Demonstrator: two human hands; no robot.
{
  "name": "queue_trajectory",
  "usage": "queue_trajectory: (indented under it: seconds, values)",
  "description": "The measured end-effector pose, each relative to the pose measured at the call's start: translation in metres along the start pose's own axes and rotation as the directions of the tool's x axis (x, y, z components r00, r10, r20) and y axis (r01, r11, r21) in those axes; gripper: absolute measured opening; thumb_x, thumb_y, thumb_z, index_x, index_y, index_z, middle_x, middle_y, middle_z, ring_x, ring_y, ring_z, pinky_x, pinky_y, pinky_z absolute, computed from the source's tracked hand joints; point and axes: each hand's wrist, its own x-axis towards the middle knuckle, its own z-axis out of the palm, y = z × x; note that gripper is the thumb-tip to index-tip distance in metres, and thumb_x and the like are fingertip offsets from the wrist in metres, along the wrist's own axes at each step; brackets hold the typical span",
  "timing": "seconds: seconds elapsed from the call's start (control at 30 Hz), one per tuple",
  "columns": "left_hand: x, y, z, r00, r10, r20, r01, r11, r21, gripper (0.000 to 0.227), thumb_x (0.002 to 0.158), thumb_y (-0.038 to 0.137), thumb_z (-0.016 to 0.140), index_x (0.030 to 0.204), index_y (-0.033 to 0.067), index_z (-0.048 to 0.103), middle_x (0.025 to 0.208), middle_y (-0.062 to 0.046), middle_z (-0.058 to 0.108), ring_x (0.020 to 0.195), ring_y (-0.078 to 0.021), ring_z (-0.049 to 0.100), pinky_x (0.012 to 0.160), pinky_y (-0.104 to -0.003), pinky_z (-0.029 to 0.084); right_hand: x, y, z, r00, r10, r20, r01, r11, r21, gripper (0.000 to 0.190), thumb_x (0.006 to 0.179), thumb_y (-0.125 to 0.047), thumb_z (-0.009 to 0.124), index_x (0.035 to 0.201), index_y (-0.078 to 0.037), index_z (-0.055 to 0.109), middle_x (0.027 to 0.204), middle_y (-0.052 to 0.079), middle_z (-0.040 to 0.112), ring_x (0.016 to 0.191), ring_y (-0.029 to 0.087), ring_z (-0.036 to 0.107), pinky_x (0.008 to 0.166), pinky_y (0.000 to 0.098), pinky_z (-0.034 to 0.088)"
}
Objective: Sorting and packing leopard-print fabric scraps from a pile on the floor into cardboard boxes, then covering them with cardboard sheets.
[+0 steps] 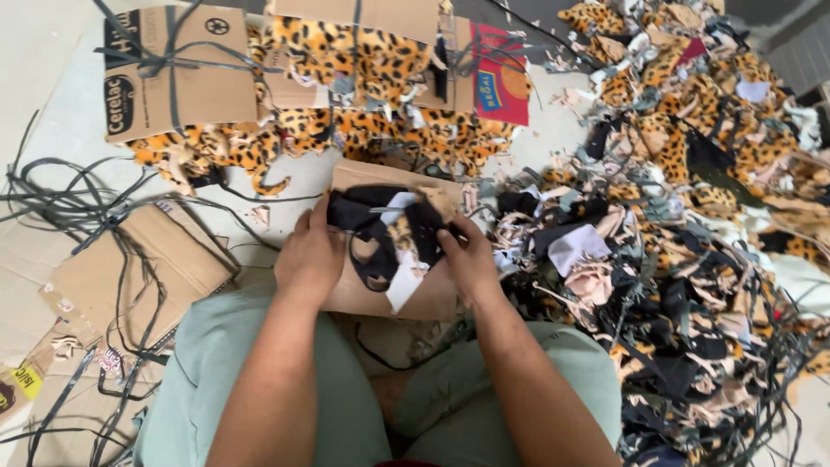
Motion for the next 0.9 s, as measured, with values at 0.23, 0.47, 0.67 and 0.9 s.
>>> queue_trajectory:
  seconds: [0.23,0.47,0.67,0.9]
  values:
    - [-0.005,-0.002,-0.008,0.998,-0.065,0.001,0.064,0.992,-0.106,0.06,0.104,0.027,0.053,0.16,0.0143,0.034,0.136,-0.028,0.058,0.116,-0.046,0.066,0.09,-0.058,0.059,-0.006,0.0,0.006,0.984,-0.099,-0.146,0.076,0.984,-0.159,0.065,0.097,-0.041,0.072,0.146,-0.003,0.054,0.13,0.023,0.065,0.119,0.039,0.067,0.092,0.0529,0.059]
    - [-0.002,-0.02,-0.006,0.994,-0.104,-0.014,0.099,0.976,-0.195,0.057,0.101,0.022,0.055,0.154,0.0133,0.035,0.13,-0.031,0.063,0.11,-0.0466,0.069,0.084,-0.058,0.06,0.036,0.011,0.027,0.937,-0.337,-0.09,0.341,0.94,0.03,0.037,0.096,0.002,0.064,0.133,0.001,0.064,0.101,0.016,0.071,0.076,0.022,0.07,0.067,0.0326,0.063]
    - [-0.001,-0.018,-0.006,0.996,-0.087,-0.011,0.084,0.983,-0.164,0.061,0.102,0.017,0.053,0.158,0.0137,0.028,0.13,-0.033,0.061,0.107,-0.0496,0.069,0.079,-0.059,0.061,0.022,-0.004,0.02,0.828,-0.537,-0.163,0.454,0.812,-0.367,0.029,0.097,-0.022,0.072,0.124,-0.011,0.073,0.108,0.017,0.073,0.094,0.037,0.074,0.068,0.0426,0.064]
    - [-0.011,-0.006,-0.013,0.999,-0.031,0.01,0.032,0.998,-0.059,0.067,0.104,0.013,0.048,0.163,0.03,0.022,0.134,-0.029,0.053,0.102,-0.0521,0.069,0.076,-0.06,0.063,0.036,0.015,0.036,0.84,-0.495,-0.221,0.38,0.828,-0.412,0.018,0.094,-0.023,0.077,0.109,-0.012,0.075,0.1,0.012,0.074,0.097,0.037,0.074,0.076,0.0462,0.062]
